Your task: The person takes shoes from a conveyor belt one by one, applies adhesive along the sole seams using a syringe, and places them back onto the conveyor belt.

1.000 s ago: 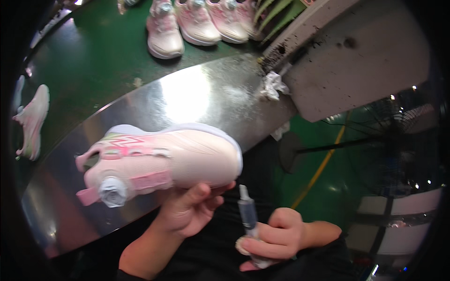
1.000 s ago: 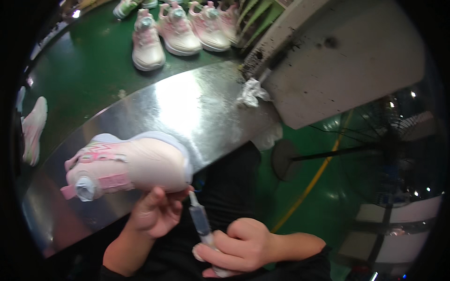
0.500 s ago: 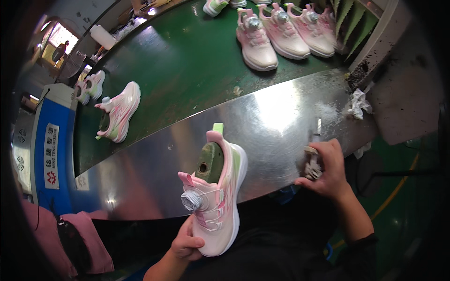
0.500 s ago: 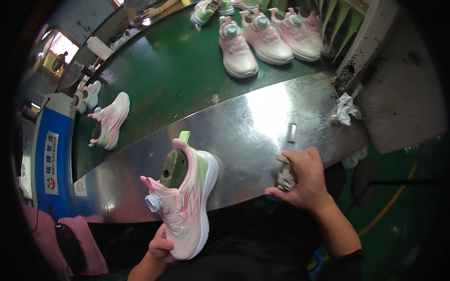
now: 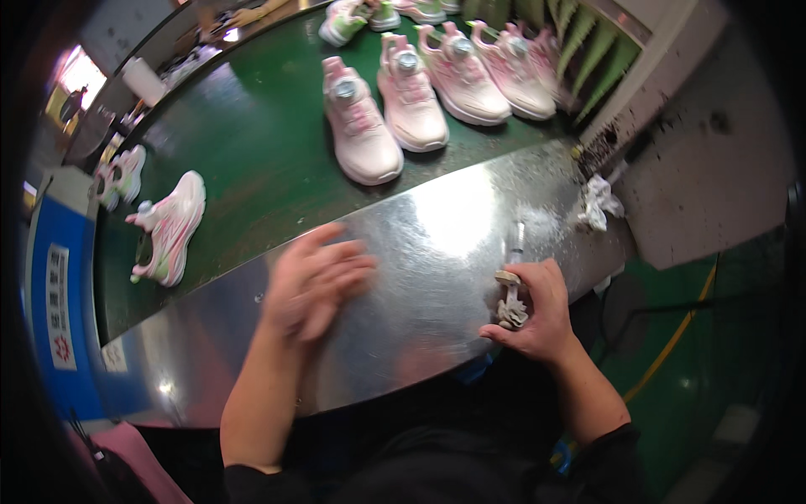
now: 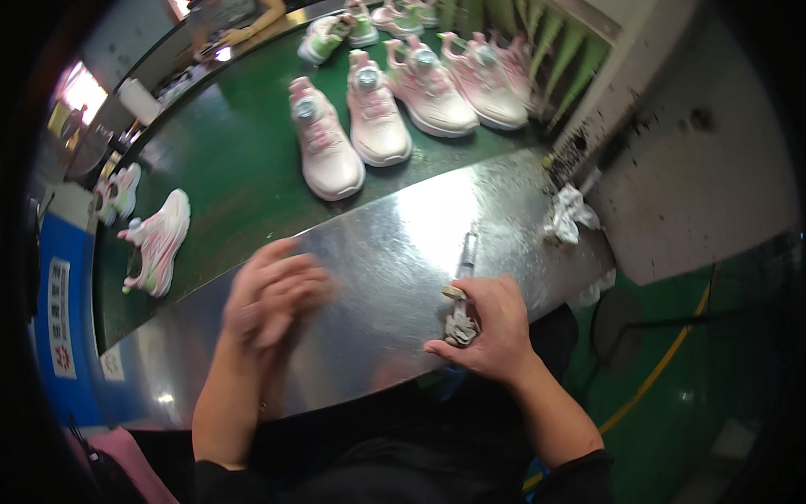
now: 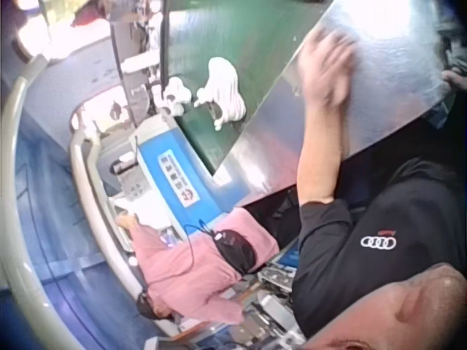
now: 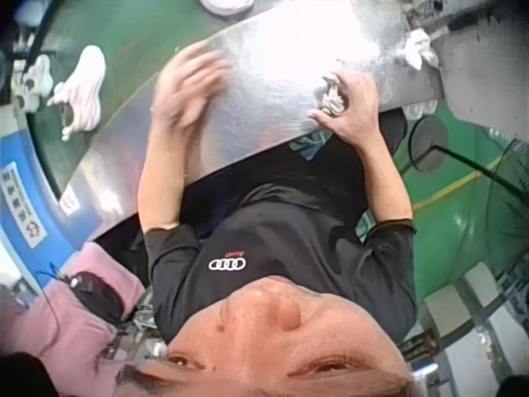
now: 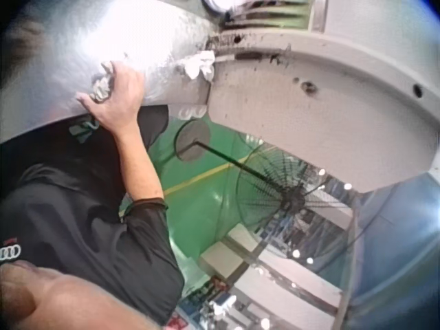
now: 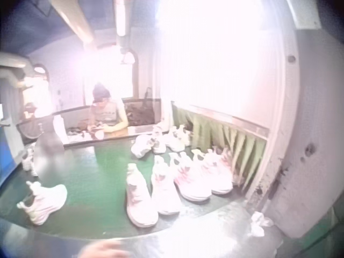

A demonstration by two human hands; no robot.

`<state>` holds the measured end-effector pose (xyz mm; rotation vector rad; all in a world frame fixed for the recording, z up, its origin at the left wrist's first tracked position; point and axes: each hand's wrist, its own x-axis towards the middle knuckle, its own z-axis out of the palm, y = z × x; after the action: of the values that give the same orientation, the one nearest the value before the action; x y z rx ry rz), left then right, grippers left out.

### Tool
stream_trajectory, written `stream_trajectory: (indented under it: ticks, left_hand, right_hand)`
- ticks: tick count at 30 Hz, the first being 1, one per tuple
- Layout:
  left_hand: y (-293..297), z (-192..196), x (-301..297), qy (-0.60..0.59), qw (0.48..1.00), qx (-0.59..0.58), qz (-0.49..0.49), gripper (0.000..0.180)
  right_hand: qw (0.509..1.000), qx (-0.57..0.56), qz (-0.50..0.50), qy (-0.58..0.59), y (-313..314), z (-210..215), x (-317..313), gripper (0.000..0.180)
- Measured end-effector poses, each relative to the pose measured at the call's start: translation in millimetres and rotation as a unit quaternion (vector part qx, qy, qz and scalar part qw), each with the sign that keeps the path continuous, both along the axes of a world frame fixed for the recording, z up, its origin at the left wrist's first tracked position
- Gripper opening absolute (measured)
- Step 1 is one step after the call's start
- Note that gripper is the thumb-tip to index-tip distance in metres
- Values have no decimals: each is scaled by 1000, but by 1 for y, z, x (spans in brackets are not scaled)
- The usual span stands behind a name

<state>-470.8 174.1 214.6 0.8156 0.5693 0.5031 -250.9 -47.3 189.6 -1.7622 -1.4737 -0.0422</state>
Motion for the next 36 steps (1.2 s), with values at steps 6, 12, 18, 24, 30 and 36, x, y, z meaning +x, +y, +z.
stream_trajectory:
  ticks: [6, 12, 18, 24, 30, 36]
  left_hand:
    - [80, -14, -111, 132, 933, 225, 248, 33]
    - [23, -31, 10, 169, 936, 263, 160, 36]
    - [-19, -20, 62, 120, 960, 243, 70, 39]
    - [-35, -11, 79, 94, 967, 233, 31, 41]
    - [-48, -5, 80, 78, 970, 230, 18, 44]
    - [-55, -3, 74, 68, 974, 218, 11, 47]
  right_hand:
    - [999, 5, 38, -5, 1, 4, 0, 69]
    - [998, 58, 18, 16, 18, -25, -13, 68]
    - [996, 64, 27, 60, 18, -17, -20, 76]
    - [998, 48, 28, 43, 20, -21, -19, 80]
    - [998, 42, 20, 53, 17, -22, -22, 81]
    - [996, -1, 44, 82, 9, -9, -20, 79]
